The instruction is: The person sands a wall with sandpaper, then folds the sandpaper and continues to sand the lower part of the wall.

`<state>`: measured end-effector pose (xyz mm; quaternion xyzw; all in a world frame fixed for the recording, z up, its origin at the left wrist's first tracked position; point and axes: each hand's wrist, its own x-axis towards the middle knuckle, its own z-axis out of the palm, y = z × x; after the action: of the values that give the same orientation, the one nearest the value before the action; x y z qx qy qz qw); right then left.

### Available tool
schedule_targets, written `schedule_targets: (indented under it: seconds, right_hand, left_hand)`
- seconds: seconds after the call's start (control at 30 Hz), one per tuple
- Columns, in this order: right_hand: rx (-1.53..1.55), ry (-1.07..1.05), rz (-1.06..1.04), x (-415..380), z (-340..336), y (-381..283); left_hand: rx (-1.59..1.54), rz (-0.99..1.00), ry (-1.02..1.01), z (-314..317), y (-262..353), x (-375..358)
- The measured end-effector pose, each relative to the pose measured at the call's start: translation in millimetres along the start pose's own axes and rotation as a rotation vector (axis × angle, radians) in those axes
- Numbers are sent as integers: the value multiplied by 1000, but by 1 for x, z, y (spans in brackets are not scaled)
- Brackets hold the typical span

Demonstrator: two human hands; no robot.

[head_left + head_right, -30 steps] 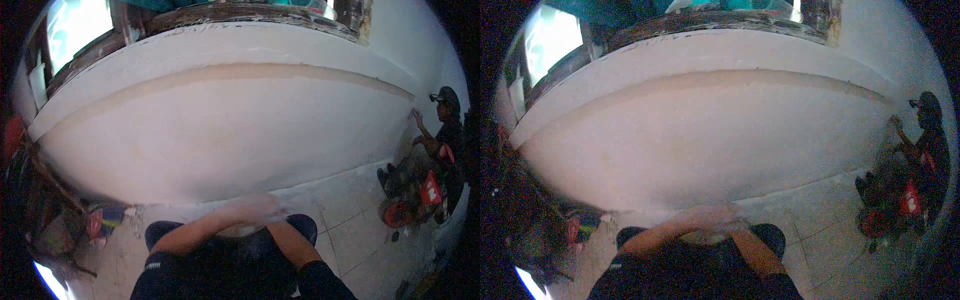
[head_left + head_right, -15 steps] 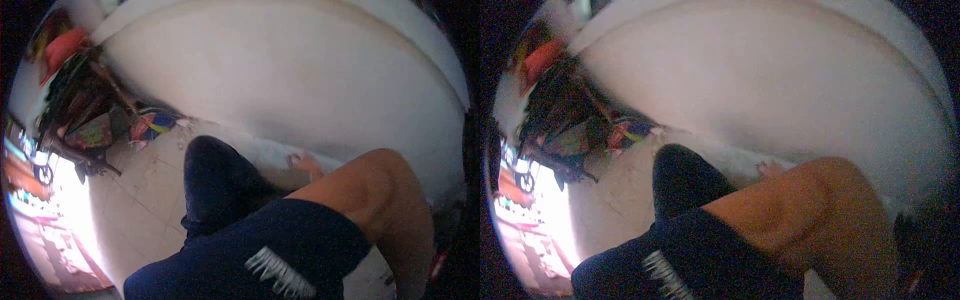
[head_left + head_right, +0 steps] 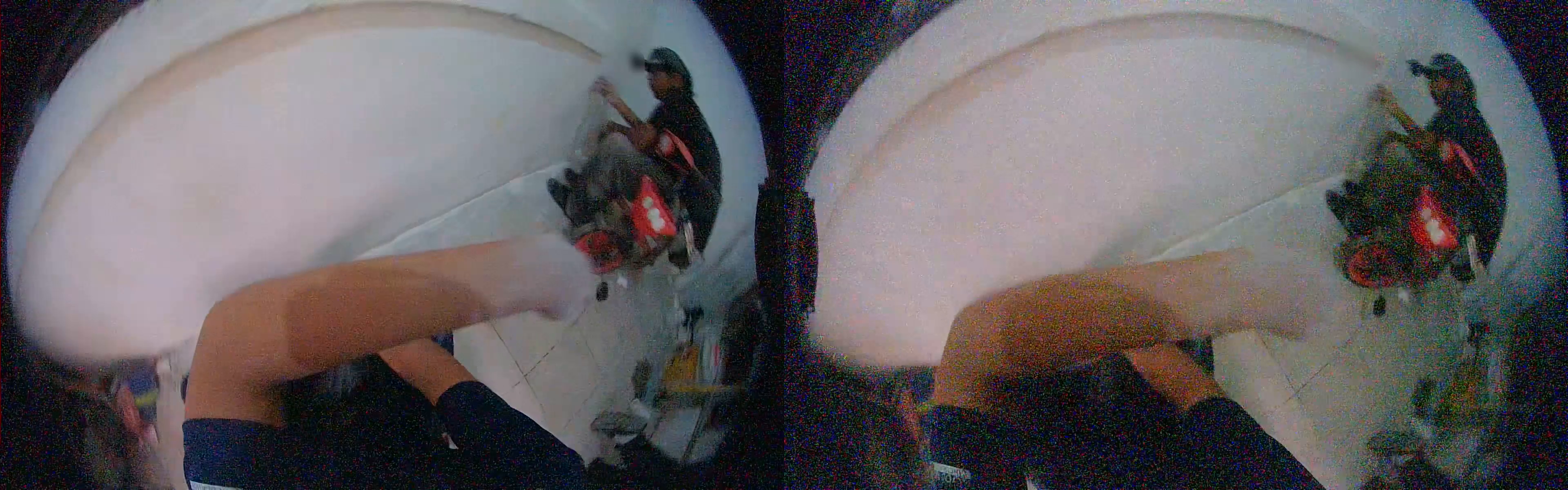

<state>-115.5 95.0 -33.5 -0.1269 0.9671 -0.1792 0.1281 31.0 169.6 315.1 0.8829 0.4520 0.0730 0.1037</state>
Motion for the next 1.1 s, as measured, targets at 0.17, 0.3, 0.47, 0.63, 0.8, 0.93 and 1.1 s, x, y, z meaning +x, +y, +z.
schedule_targets:
  seconds: [0.17,0.3,0.47,0.63,0.8,0.93,1.1]
  right_hand:
    - [-14,78,-23,8,9,30]
    - [-19,117,-37,19,18,59]
    - [-12,241,-71,-41,-60,50]
    - [548,685,145,-103,-172,24]
    - [298,1293,243,-118,-263,0]
    - [250,1585,153,-83,-318,-57]
    - [-140,1571,-123,-22,-338,-101]
  left_hand:
    - [-414,-87,53,33,-30,-83]
    - [-809,-456,-94,94,-65,-229]
    - [-1226,-986,309,286,-64,-365]
    - [-867,-1132,225,347,-70,-338]
    - [-566,-1006,65,422,-141,-320]
    - [-446,-1100,68,466,-156,-321]
    - [-475,-1113,-71,401,-137,-331]
